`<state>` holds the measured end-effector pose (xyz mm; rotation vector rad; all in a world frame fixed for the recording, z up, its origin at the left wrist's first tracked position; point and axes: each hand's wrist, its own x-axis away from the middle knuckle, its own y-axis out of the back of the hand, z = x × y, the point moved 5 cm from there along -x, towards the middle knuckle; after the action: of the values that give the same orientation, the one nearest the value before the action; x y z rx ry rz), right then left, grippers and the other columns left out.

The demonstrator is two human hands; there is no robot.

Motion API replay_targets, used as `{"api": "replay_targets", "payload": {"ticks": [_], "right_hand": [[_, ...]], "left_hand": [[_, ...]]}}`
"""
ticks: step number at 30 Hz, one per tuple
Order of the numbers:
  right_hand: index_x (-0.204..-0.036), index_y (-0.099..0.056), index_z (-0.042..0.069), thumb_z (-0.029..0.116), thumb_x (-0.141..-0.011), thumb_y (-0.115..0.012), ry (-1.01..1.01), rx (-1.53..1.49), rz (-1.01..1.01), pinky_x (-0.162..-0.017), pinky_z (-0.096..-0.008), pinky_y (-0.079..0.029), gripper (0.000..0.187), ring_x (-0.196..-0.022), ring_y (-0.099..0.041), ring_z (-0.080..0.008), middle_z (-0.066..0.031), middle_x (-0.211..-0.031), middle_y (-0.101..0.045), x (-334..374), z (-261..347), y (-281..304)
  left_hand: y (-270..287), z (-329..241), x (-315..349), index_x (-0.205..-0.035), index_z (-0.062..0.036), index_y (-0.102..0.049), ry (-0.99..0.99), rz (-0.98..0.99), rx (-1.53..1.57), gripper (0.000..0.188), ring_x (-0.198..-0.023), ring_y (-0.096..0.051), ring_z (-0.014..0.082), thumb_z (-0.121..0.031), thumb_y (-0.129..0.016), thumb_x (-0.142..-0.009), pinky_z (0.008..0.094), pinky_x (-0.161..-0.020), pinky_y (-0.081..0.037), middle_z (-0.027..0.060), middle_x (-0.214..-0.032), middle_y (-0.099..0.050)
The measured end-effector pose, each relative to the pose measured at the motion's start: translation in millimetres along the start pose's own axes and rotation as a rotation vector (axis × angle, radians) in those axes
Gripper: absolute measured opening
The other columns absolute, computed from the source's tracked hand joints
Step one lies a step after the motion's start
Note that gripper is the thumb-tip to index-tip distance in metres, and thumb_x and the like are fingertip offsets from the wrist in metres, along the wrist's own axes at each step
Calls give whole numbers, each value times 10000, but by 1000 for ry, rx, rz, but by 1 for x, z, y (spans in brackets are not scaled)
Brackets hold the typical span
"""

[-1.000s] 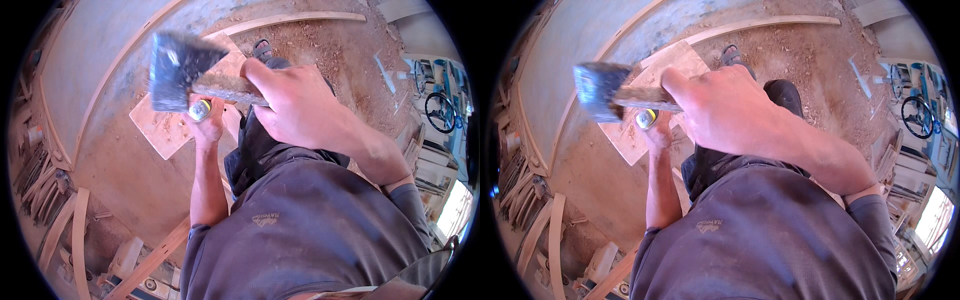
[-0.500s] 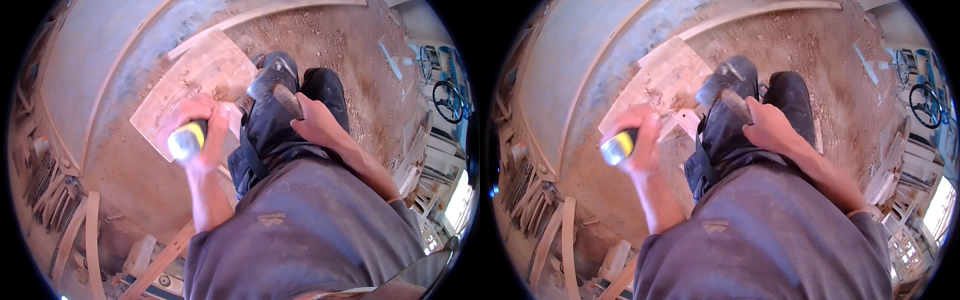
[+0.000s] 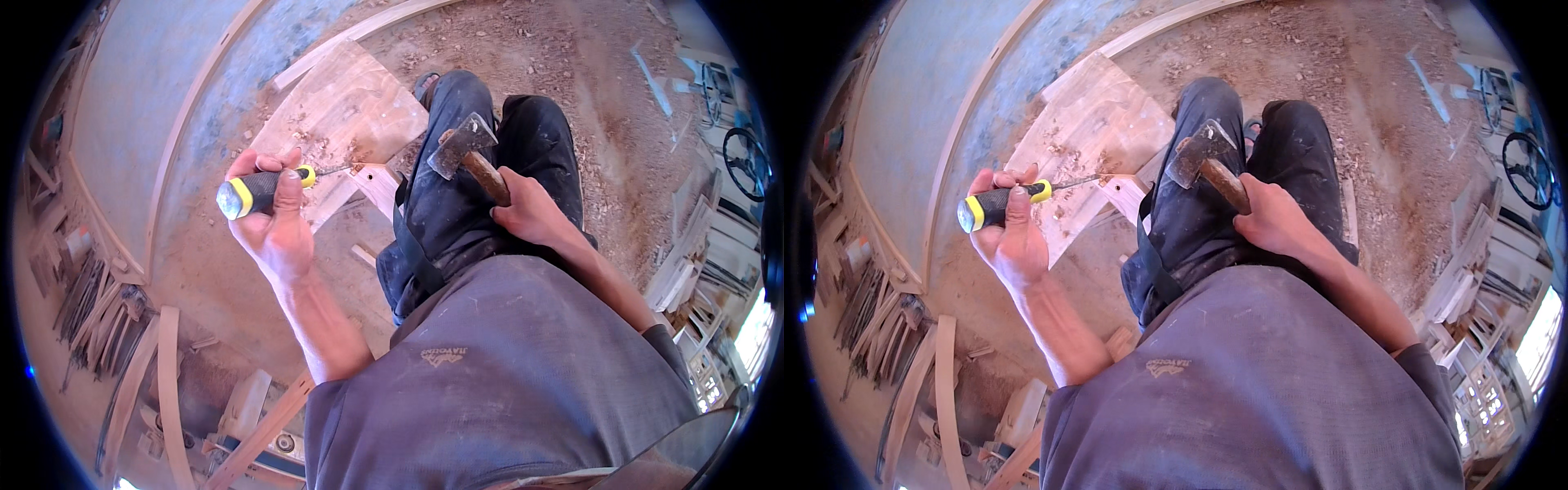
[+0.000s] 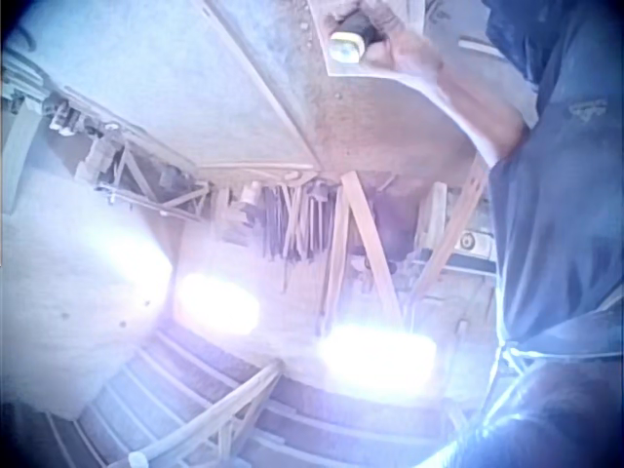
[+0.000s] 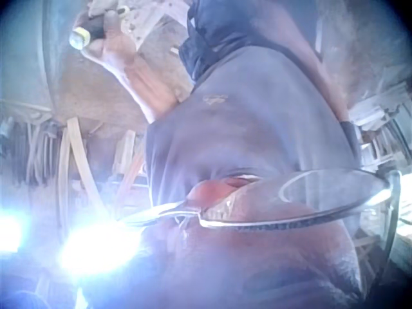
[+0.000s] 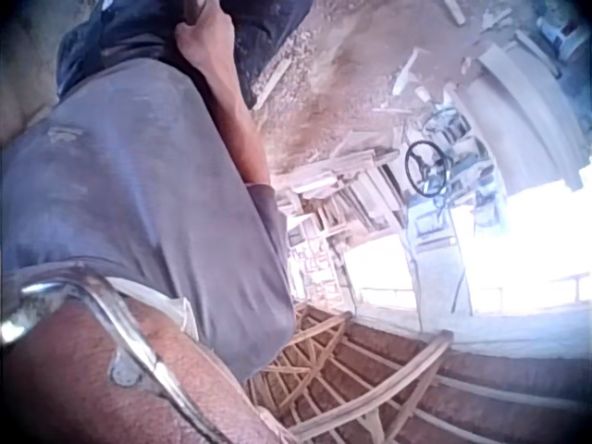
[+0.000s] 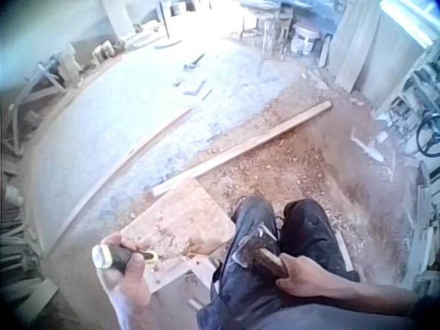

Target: The person uses a hammer and a chisel to carve a recess in a piece of wood. They hold the chisel handle with one hand and strike it repeatedly with a hammer to remove small chunks and shavings, moving the tool across the wood surface to shape it.

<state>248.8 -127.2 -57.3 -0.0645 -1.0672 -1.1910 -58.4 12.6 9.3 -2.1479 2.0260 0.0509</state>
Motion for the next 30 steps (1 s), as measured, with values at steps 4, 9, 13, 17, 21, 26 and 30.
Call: {"api": "replay_targets", "payload": {"ticks": [4, 9, 13, 17, 21, 26, 30], "right_hand": [[-1032, -536, -1, 102, -797, -655, -7, -7, 22, -821, -534, -479, 283, -967, -637, -498, -303, -912, -658, -4, 3, 3], [-1040, -546, -1, 101, -795, -651, -4, -19, 40, -830, -530, -485, 285, -972, -639, -497, -304, -930, -662, -7, 3, 5], [-1042, -548, -2, 104, -792, -651, 9, -25, 35, -838, -529, -488, 290, -974, -643, -496, -305, -934, -665, -8, 2, 5], [-1052, -550, -2, 108, -788, -653, 1, -24, 39, -846, -531, -491, 304, -978, -647, -496, -308, -936, -668, -8, 1, 4], [-1065, -549, 0, 112, -792, -670, 25, -11, 6, -826, -524, -491, 320, -955, -648, -495, -299, -912, -662, -6, 0, 3], [-1063, -569, 14, 120, -805, -699, 131, -9, -150, -778, -532, -515, 309, -885, -670, -484, -270, -863, -681, 4, 16, 14], [-1045, -579, 41, 89, -806, -706, 401, -142, -348, -650, -467, -547, 275, -747, -700, -396, -179, -768, -675, 36, 75, 40]], "left_hand": [[3, -4, -5, -1074, -31, -617, -112, -4, -147, 240, -840, -630, 220, 37, -749, -884, 486, -839, -617, 86, -908, -596], [9, 8, -5, -948, -69, -621, -64, -53, 30, 148, -663, -599, 208, 15, -735, -906, 364, -611, -542, 76, -848, -556], [3, 22, 4, -947, -63, -620, -29, -109, 72, 140, -666, -603, 210, 25, -723, -913, 370, -614, -548, 88, -854, -569], [0, 34, 8, -949, -53, -606, -47, -114, 0, 158, -662, -609, 209, 46, -722, -908, 370, -604, -548, 106, -843, -583], [-15, 37, 18, -950, -48, -557, -191, -63, -160, 232, -688, -598, 192, 70, -743, -877, 346, -582, -544, 111, -878, -604], [-38, 40, 47, -928, -60, -512, -325, 85, -377, 275, -746, -565, 184, 94, -732, -869, 333, -647, -503, 98, -896, -604], [-44, 38, 57, -846, -66, -493, -337, 53, -424, 296, -727, -581, 201, 101, -737, -848, 324, -663, -479, 101, -845, -617]]}}
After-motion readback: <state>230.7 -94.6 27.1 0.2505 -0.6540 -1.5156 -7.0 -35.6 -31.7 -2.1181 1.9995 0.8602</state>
